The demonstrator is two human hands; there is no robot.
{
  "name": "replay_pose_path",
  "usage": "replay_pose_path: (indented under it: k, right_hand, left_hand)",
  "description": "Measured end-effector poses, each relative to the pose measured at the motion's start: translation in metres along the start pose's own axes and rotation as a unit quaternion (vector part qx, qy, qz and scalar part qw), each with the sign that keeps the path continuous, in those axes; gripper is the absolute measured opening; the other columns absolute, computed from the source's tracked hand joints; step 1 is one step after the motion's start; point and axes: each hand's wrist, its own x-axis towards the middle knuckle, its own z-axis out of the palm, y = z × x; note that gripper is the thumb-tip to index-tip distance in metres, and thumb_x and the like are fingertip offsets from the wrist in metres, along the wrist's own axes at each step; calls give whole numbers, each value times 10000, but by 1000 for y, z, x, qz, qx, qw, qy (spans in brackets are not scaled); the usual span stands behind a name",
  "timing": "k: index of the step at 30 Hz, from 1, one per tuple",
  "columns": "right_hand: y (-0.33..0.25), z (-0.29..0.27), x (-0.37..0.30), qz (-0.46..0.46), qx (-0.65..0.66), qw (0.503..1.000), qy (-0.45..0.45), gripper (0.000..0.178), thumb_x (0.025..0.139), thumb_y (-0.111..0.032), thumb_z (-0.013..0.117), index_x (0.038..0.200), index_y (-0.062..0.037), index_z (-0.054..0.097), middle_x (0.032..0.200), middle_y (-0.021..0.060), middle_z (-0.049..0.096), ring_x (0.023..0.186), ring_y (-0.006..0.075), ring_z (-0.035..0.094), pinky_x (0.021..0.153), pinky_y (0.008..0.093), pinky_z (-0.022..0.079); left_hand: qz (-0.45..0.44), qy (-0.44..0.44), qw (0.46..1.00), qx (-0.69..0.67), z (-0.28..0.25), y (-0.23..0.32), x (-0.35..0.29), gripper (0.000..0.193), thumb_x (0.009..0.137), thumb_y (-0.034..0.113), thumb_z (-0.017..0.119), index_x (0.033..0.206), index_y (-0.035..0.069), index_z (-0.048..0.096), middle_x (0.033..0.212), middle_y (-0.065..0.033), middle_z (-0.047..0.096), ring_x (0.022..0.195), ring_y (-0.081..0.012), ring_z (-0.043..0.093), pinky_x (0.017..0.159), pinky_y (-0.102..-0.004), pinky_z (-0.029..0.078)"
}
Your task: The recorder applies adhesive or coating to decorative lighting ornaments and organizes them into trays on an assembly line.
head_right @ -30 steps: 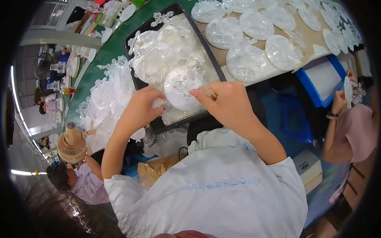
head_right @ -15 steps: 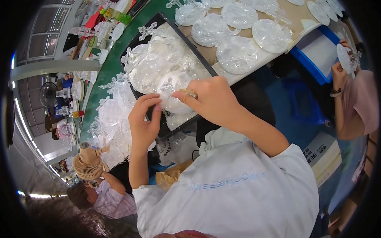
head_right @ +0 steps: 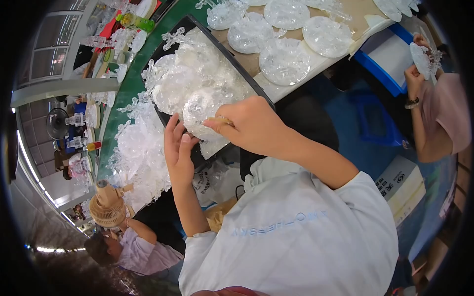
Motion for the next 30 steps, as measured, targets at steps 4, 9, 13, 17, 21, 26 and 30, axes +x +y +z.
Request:
replay_pose_path:
  k: [4,9,13,17,21,26,30]
  right_hand:
    - [1,-10,-2,-24,-26,997,-61,193,859,-202,733,790,-31,674,575,130,556,489,278,543,486,338,422]
    - [4,-21,2,-76,-75,985,-136,163,855,-183,704,823,-27,673,596,150,588,554,345,594,532,394,463]
    - [-24,3,17,-91,-60,978,-177,176,863,-173,663,799,-11,640,623,179,600,638,388,615,581,444,480]
    - [-19,-1,12,-42,-82,967,-237,187,866,-176,650,788,-8,620,645,190,604,661,392,615,596,444,481]
    - [-2,-5,-8,-42,-33,991,-122,144,897,-124,614,848,9,639,649,180,607,591,361,582,563,387,476]
    - [-6,3,-22,68,86,993,-49,165,958,-119,577,940,20,663,631,118,611,515,189,549,533,304,449]
    - [-11,1,-17,143,150,977,-46,218,993,-167,554,956,18,664,623,52,608,539,84,506,522,269,422]
  left_hand:
    - [-53,4,989,-138,1,3,-6,517,973,84,523,1448,-1,339,1384,-237,482,1121,-212,581,891,-332,511]
    - [-37,52,991,-116,9,2,-15,503,947,49,536,1418,-1,369,1321,-210,543,1096,-208,606,837,-316,543]
    - [-17,140,966,-217,-12,-6,-7,443,914,-20,514,1348,-34,428,1221,-178,626,1117,-210,606,890,-322,523]
    - [36,107,983,-143,-5,6,-2,431,919,-21,515,1344,-45,446,1261,-186,613,1158,-212,584,1023,-311,424]
    - [59,74,989,-113,-1,5,8,408,976,119,503,1349,-44,483,1316,-163,576,1213,-218,536,1047,-341,389]
    - [32,-77,988,-132,-6,-6,13,675,1009,484,395,1453,-25,398,1464,-143,451,1350,-248,416,1145,-387,265]
    - [36,-60,985,-160,-7,-6,14,852,947,645,391,1523,31,264,1553,-149,306,1437,-279,284,1179,-395,179]
